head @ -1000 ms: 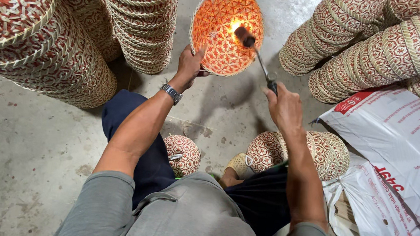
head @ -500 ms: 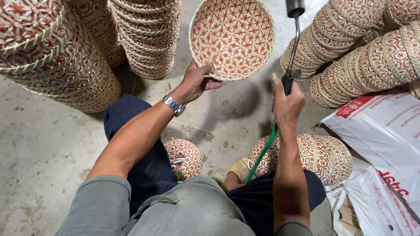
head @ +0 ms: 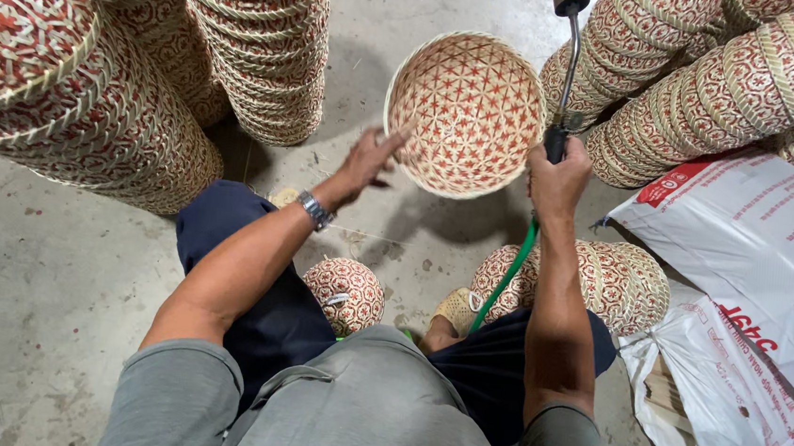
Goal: The person uses a handheld blowtorch to apply heat to the interior and exterior surfaces of woven baskets. They rotate the baskets to cover different areas and handle them one at a time from a large stack.
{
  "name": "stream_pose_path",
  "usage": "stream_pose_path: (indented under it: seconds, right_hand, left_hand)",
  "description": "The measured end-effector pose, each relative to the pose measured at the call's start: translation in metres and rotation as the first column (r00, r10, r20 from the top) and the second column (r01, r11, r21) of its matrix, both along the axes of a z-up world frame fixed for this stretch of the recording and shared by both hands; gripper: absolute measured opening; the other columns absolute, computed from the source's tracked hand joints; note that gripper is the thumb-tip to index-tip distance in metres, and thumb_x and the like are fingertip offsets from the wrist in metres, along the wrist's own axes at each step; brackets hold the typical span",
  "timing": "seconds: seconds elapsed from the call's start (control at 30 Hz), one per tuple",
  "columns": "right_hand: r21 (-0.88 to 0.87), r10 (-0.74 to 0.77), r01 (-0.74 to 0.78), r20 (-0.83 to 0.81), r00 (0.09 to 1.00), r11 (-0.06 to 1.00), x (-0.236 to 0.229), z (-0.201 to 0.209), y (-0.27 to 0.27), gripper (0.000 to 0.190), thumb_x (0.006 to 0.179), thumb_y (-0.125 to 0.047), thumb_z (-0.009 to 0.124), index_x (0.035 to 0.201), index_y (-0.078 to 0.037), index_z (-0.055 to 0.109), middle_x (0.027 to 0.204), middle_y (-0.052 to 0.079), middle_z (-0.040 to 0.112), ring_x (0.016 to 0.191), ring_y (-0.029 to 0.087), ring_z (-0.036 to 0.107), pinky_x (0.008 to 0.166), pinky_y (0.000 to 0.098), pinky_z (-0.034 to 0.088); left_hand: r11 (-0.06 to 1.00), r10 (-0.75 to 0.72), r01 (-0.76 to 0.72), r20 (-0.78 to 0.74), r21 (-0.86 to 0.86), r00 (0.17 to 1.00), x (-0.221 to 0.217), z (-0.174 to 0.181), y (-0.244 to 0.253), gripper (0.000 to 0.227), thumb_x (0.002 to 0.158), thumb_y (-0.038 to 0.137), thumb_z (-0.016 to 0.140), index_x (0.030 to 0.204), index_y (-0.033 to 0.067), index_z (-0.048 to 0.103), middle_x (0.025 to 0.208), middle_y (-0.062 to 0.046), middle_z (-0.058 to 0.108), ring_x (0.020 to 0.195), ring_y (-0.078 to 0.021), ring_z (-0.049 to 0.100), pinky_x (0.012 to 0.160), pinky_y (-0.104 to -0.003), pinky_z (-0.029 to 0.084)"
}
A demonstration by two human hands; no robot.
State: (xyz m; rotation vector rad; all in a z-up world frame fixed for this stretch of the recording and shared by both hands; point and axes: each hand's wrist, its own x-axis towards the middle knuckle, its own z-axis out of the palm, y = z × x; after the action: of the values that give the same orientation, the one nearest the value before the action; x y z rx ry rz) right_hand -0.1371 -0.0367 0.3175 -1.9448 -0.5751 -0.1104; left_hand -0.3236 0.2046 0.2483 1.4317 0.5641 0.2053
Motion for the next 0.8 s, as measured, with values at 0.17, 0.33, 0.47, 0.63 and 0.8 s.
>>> stream_pose_path:
  seconds: [0.17,0.33,0.47,0.63,0.8]
  right_hand:
    - [-0.165,0.089,-0.07,0.111,0.99,0.984,0.015,0.003,-0.026,0.019,0.092,-0.011,0.077,0.089,0.0,0.061,0.074,0.005,0.062,0.053,0.01,0.059,0.039,0.0265,0.047]
    - [-0.247,0.198,-0.18,0.047,0.979,0.952,0.01,0.01,-0.036,0.023,0.092,-0.015,0.079,0.089,0.0,0.062,0.072,0.006,0.061,0.052,0.011,0.057,0.039,0.0289,0.044]
    - [-0.274,0.264,-0.229,0.095,0.96,0.934,0.008,0.002,-0.03,0.024,0.092,-0.019,0.079,0.091,0.0,0.064,0.073,0.006,0.064,0.055,0.009,0.059,0.043,0.0284,0.046]
    - [-0.32,0.257,-0.188,0.189,0.948,0.928,0.006,-0.008,-0.02,0.027,0.095,-0.024,0.077,0.093,0.001,0.065,0.074,0.007,0.064,0.055,0.013,0.059,0.044,0.031,0.047]
    - [-0.228,0.212,-0.168,0.187,0.959,0.959,-0.012,0.007,-0.028,0.034,0.111,-0.029,0.062,0.093,0.0,0.068,0.071,0.007,0.065,0.055,0.012,0.063,0.05,0.0316,0.049]
  left_hand:
    - [0.948,-0.095,0.084,0.021,0.306,0.995,0.002,0.041,0.04,0.111,0.08,0.078,0.055,0.158,0.0035,0.027,0.139,-0.032,0.053,0.118,-0.0358,0.064,0.076,-0.041,0.066]
    - [0.956,-0.256,0.249,0.027,0.156,0.966,0.005,0.049,0.05,0.097,0.083,0.07,0.058,0.156,0.0103,0.037,0.143,-0.022,0.056,0.113,-0.0347,0.061,0.076,-0.042,0.065]
    - [0.91,-0.379,0.387,-0.084,0.145,0.922,0.017,0.032,0.048,0.079,0.089,0.052,0.066,0.153,0.0128,0.041,0.132,-0.014,0.058,0.104,-0.0226,0.063,0.074,-0.039,0.063]
    - [0.914,-0.35,0.352,-0.05,0.199,0.936,0.022,-0.002,0.038,0.042,0.092,0.018,0.057,0.128,0.0026,0.071,0.091,-0.012,0.073,0.071,-0.0211,0.065,0.058,-0.041,0.058]
    - [0.994,-0.078,0.077,-0.013,-0.076,0.997,0.017,0.002,0.04,0.037,0.089,0.018,0.054,0.122,0.0035,0.063,0.092,-0.01,0.073,0.067,-0.0176,0.073,0.053,-0.04,0.067]
